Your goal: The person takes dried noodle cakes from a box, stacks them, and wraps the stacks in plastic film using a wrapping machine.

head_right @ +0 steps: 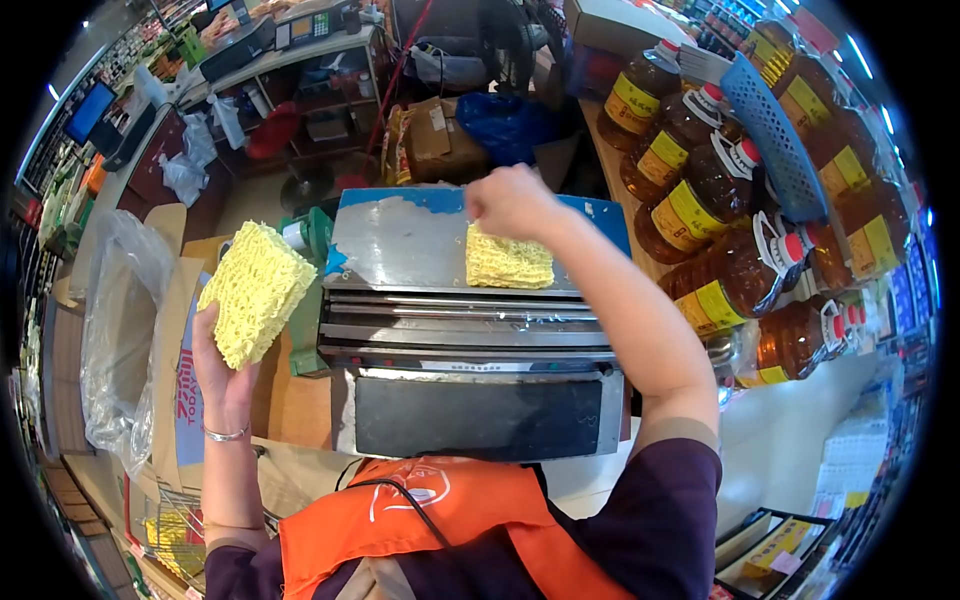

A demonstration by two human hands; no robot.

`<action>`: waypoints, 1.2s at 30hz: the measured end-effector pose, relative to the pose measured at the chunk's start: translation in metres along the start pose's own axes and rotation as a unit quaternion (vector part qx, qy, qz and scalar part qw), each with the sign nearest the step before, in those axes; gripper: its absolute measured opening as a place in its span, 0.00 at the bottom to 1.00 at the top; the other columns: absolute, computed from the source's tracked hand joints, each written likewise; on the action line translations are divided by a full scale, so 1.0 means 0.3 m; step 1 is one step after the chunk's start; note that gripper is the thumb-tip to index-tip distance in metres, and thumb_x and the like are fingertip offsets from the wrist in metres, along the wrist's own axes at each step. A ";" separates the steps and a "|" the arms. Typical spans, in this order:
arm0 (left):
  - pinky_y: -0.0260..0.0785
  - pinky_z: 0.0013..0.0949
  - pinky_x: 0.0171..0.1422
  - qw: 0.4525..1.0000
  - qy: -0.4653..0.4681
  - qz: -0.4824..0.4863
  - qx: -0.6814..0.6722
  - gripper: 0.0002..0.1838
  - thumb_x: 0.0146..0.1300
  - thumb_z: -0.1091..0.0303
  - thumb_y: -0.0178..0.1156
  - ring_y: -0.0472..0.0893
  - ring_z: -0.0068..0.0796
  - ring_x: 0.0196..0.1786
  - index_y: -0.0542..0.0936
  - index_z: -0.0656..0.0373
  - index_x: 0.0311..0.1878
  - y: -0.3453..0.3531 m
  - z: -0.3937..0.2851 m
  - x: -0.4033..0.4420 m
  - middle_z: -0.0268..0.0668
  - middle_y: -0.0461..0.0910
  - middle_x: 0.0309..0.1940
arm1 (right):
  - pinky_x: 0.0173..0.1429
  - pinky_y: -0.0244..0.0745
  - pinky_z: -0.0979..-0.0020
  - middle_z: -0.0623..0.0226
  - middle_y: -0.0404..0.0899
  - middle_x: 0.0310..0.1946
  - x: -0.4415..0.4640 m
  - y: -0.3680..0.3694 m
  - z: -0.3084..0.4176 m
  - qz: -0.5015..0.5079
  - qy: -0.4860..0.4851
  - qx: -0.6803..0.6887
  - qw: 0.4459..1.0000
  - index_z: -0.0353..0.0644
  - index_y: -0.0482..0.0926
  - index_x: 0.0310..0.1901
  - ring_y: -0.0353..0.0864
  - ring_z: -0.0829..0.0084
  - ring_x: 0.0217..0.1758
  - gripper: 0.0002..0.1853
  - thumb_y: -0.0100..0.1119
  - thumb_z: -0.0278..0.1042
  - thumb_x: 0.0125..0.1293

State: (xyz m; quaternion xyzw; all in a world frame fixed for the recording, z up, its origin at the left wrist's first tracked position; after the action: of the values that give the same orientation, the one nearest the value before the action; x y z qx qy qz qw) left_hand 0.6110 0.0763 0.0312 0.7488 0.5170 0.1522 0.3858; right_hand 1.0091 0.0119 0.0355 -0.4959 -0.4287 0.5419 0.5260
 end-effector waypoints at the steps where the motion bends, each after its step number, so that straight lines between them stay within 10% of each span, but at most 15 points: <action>1: 0.68 0.42 0.70 1.000 -0.004 0.005 -0.003 0.29 0.68 0.64 0.55 0.75 0.40 0.65 0.64 0.66 0.69 -0.001 -0.004 -0.002 0.46 0.71 0.66 | 0.51 0.74 0.60 0.65 0.85 0.33 -0.029 -0.037 -0.038 -0.010 0.034 0.004 0.999 0.48 0.84 0.35 0.83 0.60 0.42 0.07 0.59 0.31 0.54; 9: 0.71 0.43 0.69 0.999 -0.025 0.015 -0.034 0.26 0.70 0.66 0.52 0.77 0.42 0.63 0.64 0.68 0.68 0.025 0.043 0.012 0.49 0.73 0.64 | 0.49 0.76 0.60 0.62 0.84 0.31 -0.121 0.006 -0.118 -0.123 -0.002 0.085 0.989 0.45 0.85 0.32 0.83 0.59 0.41 0.05 0.62 0.31 0.53; 25: 0.67 0.41 0.71 1.000 -0.016 0.010 -0.004 0.29 0.68 0.64 0.54 0.73 0.40 0.66 0.63 0.66 0.70 0.019 0.033 0.021 0.45 0.70 0.67 | 0.47 0.76 0.66 0.60 0.84 0.40 -0.145 0.004 -0.039 -0.031 0.029 0.160 0.986 0.40 0.85 0.39 0.82 0.64 0.41 0.10 0.68 0.32 0.57; 28: 0.67 0.42 0.71 1.000 -0.023 0.012 -0.016 0.29 0.68 0.65 0.54 0.74 0.40 0.66 0.63 0.66 0.69 0.015 0.034 0.014 0.46 0.70 0.67 | 0.64 0.71 0.58 0.54 0.75 0.61 -0.114 -0.031 -0.039 -0.003 0.029 0.134 0.991 0.47 0.77 0.60 0.74 0.54 0.63 0.31 0.73 0.45 0.54; 32: 0.67 0.42 0.71 1.000 -0.003 -0.011 -0.007 0.29 0.68 0.65 0.54 0.74 0.40 0.66 0.63 0.66 0.69 0.019 0.024 0.001 0.46 0.70 0.67 | 0.80 0.45 0.45 0.47 0.45 0.77 -0.144 -0.005 -0.082 0.104 0.003 0.034 0.994 0.57 0.37 0.79 0.42 0.47 0.81 0.73 0.82 0.55 0.37; 36: 0.67 0.42 0.71 1.000 0.000 -0.016 0.003 0.29 0.68 0.64 0.54 0.74 0.41 0.66 0.63 0.66 0.69 -0.016 0.015 0.007 0.46 0.70 0.66 | 0.79 0.47 0.47 0.49 0.51 0.75 -0.169 0.061 -0.065 0.126 0.003 0.037 0.991 0.58 0.39 0.79 0.49 0.46 0.78 0.70 0.82 0.48 0.39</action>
State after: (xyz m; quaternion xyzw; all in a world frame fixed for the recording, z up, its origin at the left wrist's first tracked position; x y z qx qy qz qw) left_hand 0.6115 0.0772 0.0244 0.7416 0.5296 0.1444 0.3857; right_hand 1.0235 -0.0411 0.0192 -0.5274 -0.3413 0.6178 0.4729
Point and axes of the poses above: each hand's wrist, its own x-axis towards the middle knuckle, its own y-axis out of the palm, z = x × y, the point moved 1 cm from there along x, towards the middle knuckle
